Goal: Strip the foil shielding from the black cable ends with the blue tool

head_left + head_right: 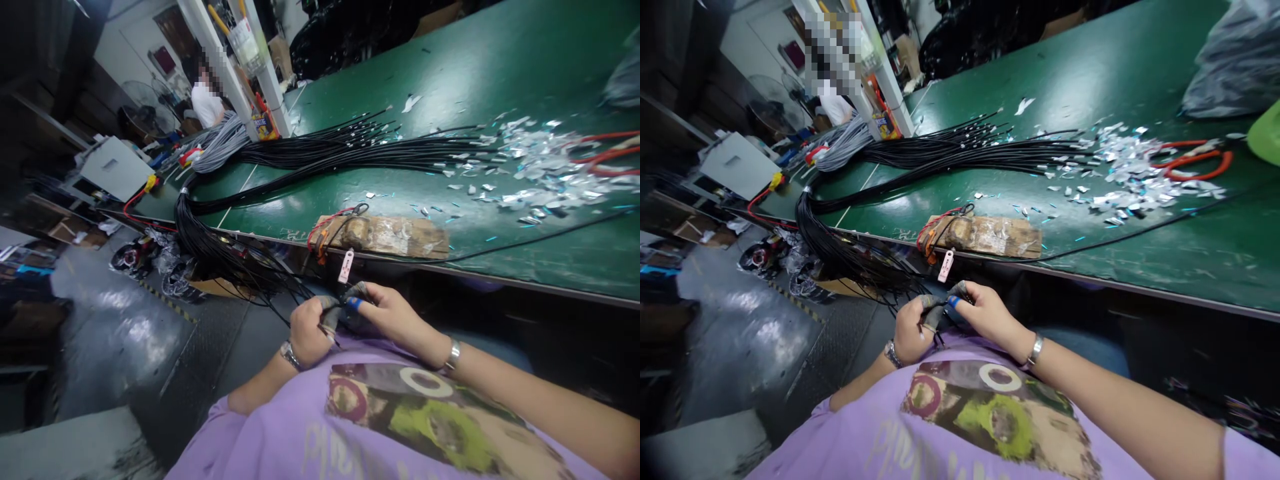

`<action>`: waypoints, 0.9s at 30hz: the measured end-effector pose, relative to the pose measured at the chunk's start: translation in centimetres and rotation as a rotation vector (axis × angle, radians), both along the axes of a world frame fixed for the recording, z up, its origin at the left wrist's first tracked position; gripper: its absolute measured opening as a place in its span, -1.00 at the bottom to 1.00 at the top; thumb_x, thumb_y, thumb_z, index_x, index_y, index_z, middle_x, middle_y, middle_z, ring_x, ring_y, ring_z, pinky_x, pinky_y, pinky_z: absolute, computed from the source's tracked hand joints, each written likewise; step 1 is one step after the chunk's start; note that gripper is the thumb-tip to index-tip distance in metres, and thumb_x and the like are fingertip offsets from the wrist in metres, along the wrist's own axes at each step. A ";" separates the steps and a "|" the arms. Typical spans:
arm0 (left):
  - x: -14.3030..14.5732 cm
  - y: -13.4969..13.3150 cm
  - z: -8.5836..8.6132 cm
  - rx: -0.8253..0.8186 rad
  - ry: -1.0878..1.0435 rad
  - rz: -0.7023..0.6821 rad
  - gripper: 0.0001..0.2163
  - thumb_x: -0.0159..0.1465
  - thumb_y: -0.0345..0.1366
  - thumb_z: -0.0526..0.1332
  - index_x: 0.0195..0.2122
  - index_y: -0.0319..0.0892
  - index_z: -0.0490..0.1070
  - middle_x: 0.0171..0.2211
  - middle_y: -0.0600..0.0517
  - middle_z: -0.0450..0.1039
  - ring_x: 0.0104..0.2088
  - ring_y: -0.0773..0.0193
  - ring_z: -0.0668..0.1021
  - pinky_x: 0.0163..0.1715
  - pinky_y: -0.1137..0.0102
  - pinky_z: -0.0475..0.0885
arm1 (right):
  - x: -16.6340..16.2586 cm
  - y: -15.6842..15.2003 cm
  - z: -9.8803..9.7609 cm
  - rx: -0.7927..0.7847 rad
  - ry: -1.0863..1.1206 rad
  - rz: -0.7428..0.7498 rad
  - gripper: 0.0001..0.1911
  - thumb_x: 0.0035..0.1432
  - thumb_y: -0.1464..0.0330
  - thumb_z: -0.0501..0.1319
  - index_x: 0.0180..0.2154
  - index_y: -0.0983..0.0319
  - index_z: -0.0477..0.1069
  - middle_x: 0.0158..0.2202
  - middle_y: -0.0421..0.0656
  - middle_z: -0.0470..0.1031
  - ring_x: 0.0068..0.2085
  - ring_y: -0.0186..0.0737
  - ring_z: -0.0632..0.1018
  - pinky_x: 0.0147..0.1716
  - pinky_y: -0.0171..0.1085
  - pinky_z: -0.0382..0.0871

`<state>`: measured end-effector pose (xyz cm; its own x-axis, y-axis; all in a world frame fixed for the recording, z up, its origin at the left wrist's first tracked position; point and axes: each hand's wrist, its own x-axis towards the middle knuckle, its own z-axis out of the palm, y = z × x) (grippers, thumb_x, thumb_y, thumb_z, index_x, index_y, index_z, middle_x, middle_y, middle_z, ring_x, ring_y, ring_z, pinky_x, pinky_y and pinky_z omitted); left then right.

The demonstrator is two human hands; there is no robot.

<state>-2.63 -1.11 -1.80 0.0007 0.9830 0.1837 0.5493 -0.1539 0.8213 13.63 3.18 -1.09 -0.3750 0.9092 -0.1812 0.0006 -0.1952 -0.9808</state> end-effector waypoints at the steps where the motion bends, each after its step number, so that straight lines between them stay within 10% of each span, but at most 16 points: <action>1: -0.2 0.0 -0.2 0.114 0.100 0.019 -0.88 0.17 -0.23 0.18 -0.40 -0.15 0.42 -0.44 -0.04 0.47 -0.40 0.25 0.48 -0.33 0.35 0.36 | 0.0 0.0 -0.2 -0.034 0.008 -0.013 -0.68 -0.11 0.10 0.26 -0.53 0.23 0.34 -0.56 -0.26 0.33 -0.51 -0.33 0.31 -0.52 -0.33 0.24; 6: -0.8 0.1 -0.9 0.141 0.098 0.048 -0.85 0.12 -0.26 0.21 -0.56 -0.14 0.36 -0.60 0.02 0.35 -0.53 0.30 0.37 -0.45 0.39 0.26 | 0.1 0.0 -0.7 -0.151 0.039 -0.119 -0.64 -0.11 0.06 0.24 -0.57 0.22 0.31 -0.64 -0.31 0.25 -0.60 -0.40 0.21 -0.61 -0.36 0.10; 12: -0.3 0.2 -0.3 -0.444 -0.723 0.178 -0.66 0.04 -0.02 0.30 -0.55 -0.17 0.26 -0.78 0.24 0.05 -0.76 0.50 0.06 -0.74 0.53 -0.07 | 0.2 0.3 -0.4 -0.048 0.043 -0.016 -0.77 -0.18 0.20 0.29 -0.48 0.21 0.40 -0.47 -0.20 0.46 -0.38 -0.23 0.45 -0.37 -0.28 0.33; 17: -1.1 0.3 1.5 -0.690 -1.184 0.131 -0.66 0.01 -0.21 0.35 -0.60 -0.18 0.15 -0.79 0.28 -0.05 -0.80 0.56 -0.01 -0.77 0.57 -0.16 | -0.7 0.7 -1.0 0.015 -0.075 0.189 -0.64 -0.07 0.10 0.24 -0.65 0.20 0.29 -0.68 -0.26 0.33 -0.58 -0.33 0.34 -0.50 -0.30 0.29; 27: -2.4 0.1 2.2 -0.820 -1.381 0.112 -0.66 0.27 -0.31 0.09 -0.66 -0.22 0.13 -0.77 0.23 -0.10 -0.80 0.55 -0.02 -0.78 0.57 -0.17 | -3.7 1.5 0.3 0.001 0.074 0.189 -0.65 -0.12 0.12 0.30 -0.34 0.24 0.48 -0.39 -0.14 0.53 -0.26 -0.13 0.51 -0.17 -0.17 0.39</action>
<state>-4.98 -1.04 0.38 0.2140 0.7953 -0.5672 -0.6668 0.5433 0.5102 9.97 4.70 -0.77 -0.5511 0.8217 -0.1456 -0.0353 -0.1973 -0.9797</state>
